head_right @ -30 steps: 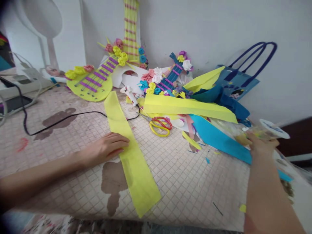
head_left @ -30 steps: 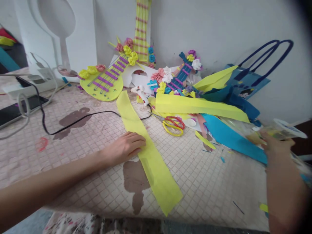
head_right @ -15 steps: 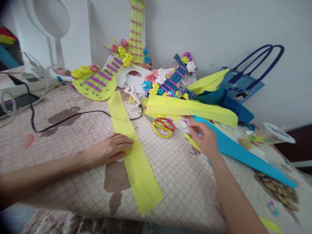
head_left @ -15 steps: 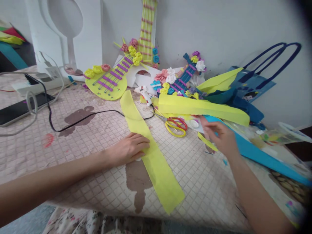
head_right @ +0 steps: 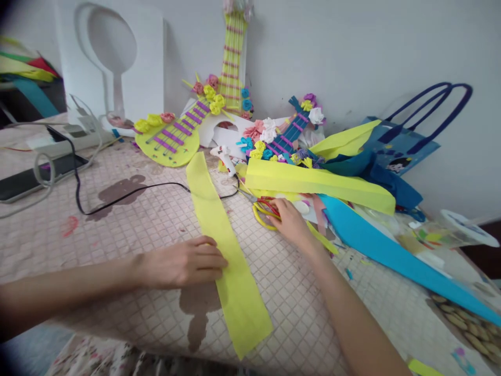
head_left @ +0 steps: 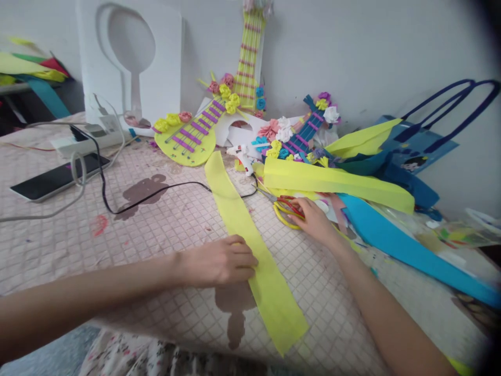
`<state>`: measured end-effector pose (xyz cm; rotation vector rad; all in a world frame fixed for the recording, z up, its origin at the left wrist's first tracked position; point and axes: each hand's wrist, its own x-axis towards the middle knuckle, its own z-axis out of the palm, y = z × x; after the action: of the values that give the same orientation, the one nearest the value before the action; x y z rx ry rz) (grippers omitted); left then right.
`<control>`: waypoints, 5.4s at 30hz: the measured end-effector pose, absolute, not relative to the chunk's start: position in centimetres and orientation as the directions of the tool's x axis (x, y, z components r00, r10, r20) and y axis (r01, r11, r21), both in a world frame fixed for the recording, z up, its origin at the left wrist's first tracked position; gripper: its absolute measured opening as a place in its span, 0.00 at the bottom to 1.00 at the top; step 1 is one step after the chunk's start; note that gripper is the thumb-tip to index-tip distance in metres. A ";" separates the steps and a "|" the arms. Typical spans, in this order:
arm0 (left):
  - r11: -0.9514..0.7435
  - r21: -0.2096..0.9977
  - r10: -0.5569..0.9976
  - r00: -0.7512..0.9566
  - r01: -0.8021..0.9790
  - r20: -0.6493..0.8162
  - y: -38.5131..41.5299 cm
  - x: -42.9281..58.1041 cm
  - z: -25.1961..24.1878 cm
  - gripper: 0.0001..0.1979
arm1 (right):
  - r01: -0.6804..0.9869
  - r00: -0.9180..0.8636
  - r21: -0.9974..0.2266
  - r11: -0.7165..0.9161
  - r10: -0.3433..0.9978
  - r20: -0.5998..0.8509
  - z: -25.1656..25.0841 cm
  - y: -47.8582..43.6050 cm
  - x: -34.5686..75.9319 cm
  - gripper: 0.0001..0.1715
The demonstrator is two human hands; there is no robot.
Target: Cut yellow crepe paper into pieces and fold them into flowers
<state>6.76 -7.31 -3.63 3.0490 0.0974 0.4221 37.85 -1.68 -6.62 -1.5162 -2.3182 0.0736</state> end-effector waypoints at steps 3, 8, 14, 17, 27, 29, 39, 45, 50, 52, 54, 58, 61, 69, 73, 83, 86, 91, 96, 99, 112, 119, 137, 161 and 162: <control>-0.999 -0.042 -0.006 0.961 0.006 0.276 -7.7 8.0 -4.1 0.13 | 0.857 -0.344 -0.267 0.440 0.876 0.337 -6.6 -1.9 37.4 0.16; -0.927 0.339 0.301 0.861 0.163 0.411 -8.0 8.1 -4.2 0.09 | 0.768 -0.287 -0.374 0.521 0.801 0.526 -5.4 -3.5 35.6 0.12; -0.069 0.991 0.859 0.512 0.115 0.001 -8.3 6.9 -3.7 0.07 | 0.294 -0.438 -0.839 0.458 0.845 0.307 -4.9 -5.8 31.5 0.26; 0.231 0.971 0.892 0.412 -0.061 -0.186 -7.6 6.4 -4.0 0.11 | 0.014 -0.559 -0.968 0.251 0.804 0.201 -5.3 -6.5 29.2 0.39; 0.424 0.846 0.898 0.273 -0.322 -0.346 -4.7 5.7 -5.0 0.11 | 0.002 -0.478 -1.000 0.031 0.878 0.026 -6.3 -7.1 25.3 0.23; 0.411 0.848 0.904 0.269 -0.333 -0.332 -4.6 5.6 -5.1 0.10 | 0.079 -0.437 -0.995 0.061 0.899 0.020 -6.6 -6.9 25.1 0.18; 0.339 0.914 0.929 0.231 -0.222 -0.288 1.3 4.6 -4.5 0.24 | 0.052 -0.432 -0.998 -0.032 0.900 -0.051 -6.3 -6.3 24.3 0.16; 0.198 0.979 0.974 0.123 -0.049 -0.191 4.3 4.7 -4.6 0.25 | 0.114 -0.358 -0.991 -0.069 0.928 -0.106 -6.6 -6.9 24.8 0.33; 0.106 0.990 0.986 0.116 0.098 -0.117 6.6 4.6 -5.1 0.25 | 0.141 -0.317 -0.989 0.051 0.948 0.004 -6.7 -7.2 24.8 0.39; 0.061 0.983 0.991 0.105 0.172 -0.080 7.5 4.7 -5.5 0.25 | 0.191 -0.321 -0.977 0.092 0.947 0.026 -6.8 -7.2 24.8 0.34; 0.015 0.969 0.996 0.087 0.248 -0.038 8.2 4.8 -5.8 0.25 | 0.247 -0.318 -0.962 0.118 0.947 0.034 -6.9 -7.1 24.7 0.28; -0.055 0.923 0.998 0.050 0.381 0.039 8.9 5.0 -6.0 0.26 | 0.349 -0.294 -0.927 0.138 0.955 0.031 -7.2 -7.0 24.8 0.18; -0.081 0.899 0.997 0.050 0.430 0.065 9.1 5.1 -6.2 0.26 | 0.372 -0.294 -0.918 0.135 0.956 0.021 -7.2 -7.1 25.0 0.15; -0.116 0.887 0.993 0.087 0.447 0.086 9.0 4.7 -6.8 0.25 | 0.181 -0.314 -0.983 0.028 0.949 -0.031 -6.8 -7.3 25.0 0.15; -0.141 0.878 0.989 0.099 0.458 0.108 8.8 4.6 -6.8 0.26 | 0.150 -0.323 -0.987 -0.055 0.941 -0.102 -6.6 -7.4 25.0 0.17; -0.236 0.859 0.968 0.183 0.454 0.170 9.2 4.9 -7.7 0.27 | 0.182 -0.369 -0.981 -0.065 0.920 -0.130 -6.7 -8.3 25.4 0.16; -0.265 0.841 0.959 0.218 0.471 0.180 9.6 5.5 -7.6 0.26 | 0.186 -0.343 -0.981 -0.053 0.932 -0.115 -6.7 -8.3 25.5 0.15; -0.303 0.796 0.947 0.259 0.524 0.190 10.1 6.5 -7.6 0.27 | 0.196 -0.327 -0.979 -0.056 0.937 -0.119 -6.6 -8.3 25.8 0.16; -0.319 0.743 0.943 0.274 0.589 0.187 10.5 7.2 -7.5 0.31 | 0.195 -0.334 -0.979 -0.059 0.934 -0.123 -6.7 -8.3 25.9 0.17; -0.292 0.721 0.950 0.279 0.628 0.141 11.3 7.4 -6.9 0.31 | 0.179 -0.338 -0.981 -0.077 0.931 -0.135 -6.9 -8.2 26.0 0.18; -0.162 0.783 0.966 0.258 0.600 0.002 11.7 7.1 -5.1 0.14 | 0.152 -0.345 -0.985 -0.080 0.930 -0.128 -7.0 -8.0 26.3 0.15; -0.024 0.926 0.972 0.224 0.378 -0.066 10.4 6.2 -4.3 0.12 | 0.058 -0.332 -0.991 -0.122 0.934 -0.134 -6.4 -8.2 25.9 0.17; 0.230 0.970 0.870 0.464 -0.079 -0.168 2.9 4.1 -1.9 0.17 | -0.034 -0.098 -0.998 0.053 0.994 0.056 -4.0 -5.1 24.0 0.20; 0.560 0.829 0.493 0.797 0.016 -0.348 -1.1 4.4 -2.1 0.22 | -0.236 0.206 -0.969 0.079 0.978 0.030 -3.8 -2.9 22.9 0.12; 0.573 0.819 0.499 0.793 0.000 -0.350 -1.1 4.6 -2.3 0.23 | -0.213 0.197 -0.976 0.041 0.980 -0.002 -4.0 -2.9 22.9 0.13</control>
<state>4.55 -1.05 -2.33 0.9245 0.6034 0.3138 22.94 -2.95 -4.02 -1.1216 -0.9161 1.1453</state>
